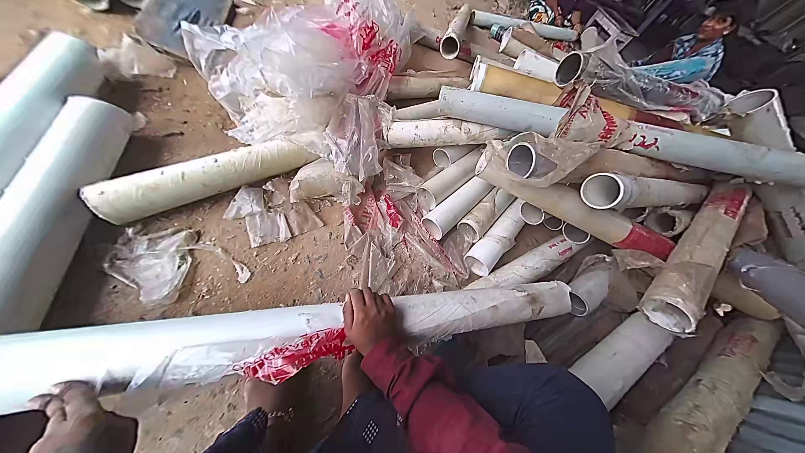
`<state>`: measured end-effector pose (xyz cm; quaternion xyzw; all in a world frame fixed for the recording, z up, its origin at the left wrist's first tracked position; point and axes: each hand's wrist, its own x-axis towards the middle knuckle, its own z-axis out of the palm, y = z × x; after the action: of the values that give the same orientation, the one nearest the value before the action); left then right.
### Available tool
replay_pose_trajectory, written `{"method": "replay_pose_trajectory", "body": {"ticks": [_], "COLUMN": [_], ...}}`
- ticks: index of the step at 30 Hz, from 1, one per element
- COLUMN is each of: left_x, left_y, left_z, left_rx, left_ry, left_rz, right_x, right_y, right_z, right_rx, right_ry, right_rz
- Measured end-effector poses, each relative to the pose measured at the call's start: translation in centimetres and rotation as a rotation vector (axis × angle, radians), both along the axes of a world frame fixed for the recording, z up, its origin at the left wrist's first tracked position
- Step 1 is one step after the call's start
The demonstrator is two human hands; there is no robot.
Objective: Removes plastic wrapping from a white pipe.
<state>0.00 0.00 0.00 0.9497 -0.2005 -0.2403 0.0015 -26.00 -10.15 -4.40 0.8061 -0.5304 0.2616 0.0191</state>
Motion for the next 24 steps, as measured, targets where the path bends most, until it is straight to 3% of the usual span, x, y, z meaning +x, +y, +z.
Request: {"method": "replay_pose_trajectory", "body": {"ticks": [2, 5, 11, 18, 20, 24], "left_x": [-0.4, -0.8, -2.2, -1.7, -0.2, 2.7], "left_y": [2.0, 2.8, 4.8, 7.4, 7.4, 4.8], "left_z": [-0.6, 0.0, -0.5, -3.1, -2.4, -0.9], "left_rx": [-0.191, -0.173, -0.302, -0.831, -0.785, -0.396], "left_ry": [-0.006, 0.048, 0.162, -0.065, -0.149, -0.095], "left_rz": [-0.129, -0.123, -0.071, -0.156, -0.208, -0.24], "right_x": [0.2, 0.5, 0.1, 0.2, -0.1, -0.1], "right_y": [0.3, 0.0, 0.0, -0.6, -0.6, -0.1], "right_z": [0.2, 0.2, -0.2, 0.2, -0.3, -0.5], "right_rx": [0.047, 0.112, 0.014, 0.058, 0.015, -0.023], "right_ry": [0.017, 0.006, -0.027, 0.029, 0.019, 0.003], "right_rz": [-0.008, 0.02, 0.055, 0.076, 0.091, 0.104]}}
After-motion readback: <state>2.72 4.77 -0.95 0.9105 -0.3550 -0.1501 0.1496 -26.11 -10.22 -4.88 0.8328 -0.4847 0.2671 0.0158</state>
